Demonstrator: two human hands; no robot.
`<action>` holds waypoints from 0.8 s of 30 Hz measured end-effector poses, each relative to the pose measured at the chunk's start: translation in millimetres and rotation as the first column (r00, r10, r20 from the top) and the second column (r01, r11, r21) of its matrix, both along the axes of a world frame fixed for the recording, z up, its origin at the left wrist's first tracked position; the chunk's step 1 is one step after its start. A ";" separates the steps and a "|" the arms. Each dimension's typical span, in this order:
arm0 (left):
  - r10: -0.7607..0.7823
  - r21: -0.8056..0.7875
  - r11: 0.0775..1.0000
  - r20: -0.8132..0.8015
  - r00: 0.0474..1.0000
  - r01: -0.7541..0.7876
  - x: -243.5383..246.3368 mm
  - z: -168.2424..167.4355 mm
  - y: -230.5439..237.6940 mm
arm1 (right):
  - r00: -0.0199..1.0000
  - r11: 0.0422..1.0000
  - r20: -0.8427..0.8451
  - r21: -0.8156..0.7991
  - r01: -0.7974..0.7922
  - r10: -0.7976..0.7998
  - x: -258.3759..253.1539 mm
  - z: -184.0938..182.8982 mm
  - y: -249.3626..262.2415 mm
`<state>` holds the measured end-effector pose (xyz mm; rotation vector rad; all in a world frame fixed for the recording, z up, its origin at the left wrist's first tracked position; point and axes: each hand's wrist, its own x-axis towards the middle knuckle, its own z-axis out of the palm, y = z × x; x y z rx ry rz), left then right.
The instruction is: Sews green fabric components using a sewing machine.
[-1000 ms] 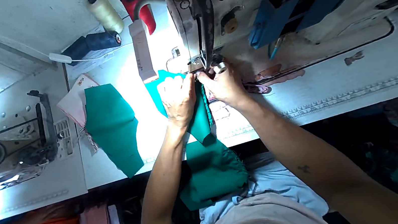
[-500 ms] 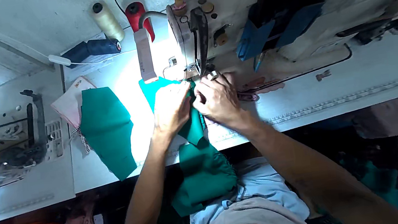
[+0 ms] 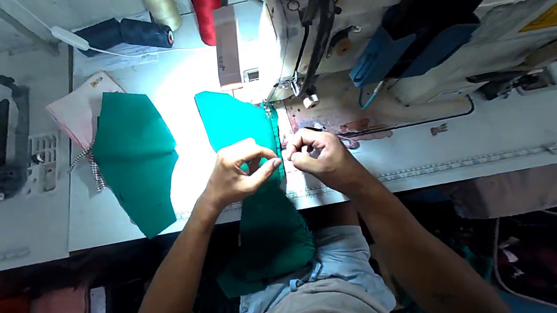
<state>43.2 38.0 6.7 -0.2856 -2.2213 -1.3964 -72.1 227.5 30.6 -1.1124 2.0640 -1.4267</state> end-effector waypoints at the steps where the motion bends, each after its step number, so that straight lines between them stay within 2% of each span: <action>1: 0.016 -0.013 1.000 -0.007 1.000 -0.016 -3.4 1.4 -3.9 | 1.000 1.000 -0.019 0.005 0.015 -0.015 -1.1 -1.8 -3.6; 4: 0.119 -0.222 0.969 0.049 0.992 -0.106 -20.6 2.1 -19.6 | 0.990 0.994 -0.110 0.037 0.098 -0.093 -6.0 -14.3 -14.2; 7: 0.156 -0.379 0.922 0.165 0.974 -0.083 -46.6 -3.0 -38.3 | 0.951 0.985 -0.267 0.041 0.171 -0.154 -23.9 -33.9 -32.3; 11: 0.114 -0.434 0.901 0.248 0.962 0.005 -77.5 -4.6 -54.1 | 0.906 0.948 -0.346 0.111 0.297 -0.243 -45.2 -45.2 -56.5; 17: 0.196 -0.432 0.898 0.216 0.956 -0.087 -90.8 -27.4 -53.8 | 0.822 0.916 -0.462 0.046 0.398 -0.334 -44.5 -52.7 -64.0; 24: 0.239 -0.387 0.908 0.166 0.957 -0.160 -88.6 -33.8 -49.9 | 0.868 0.927 -0.407 0.115 0.358 -0.285 -37.1 -49.1 -58.9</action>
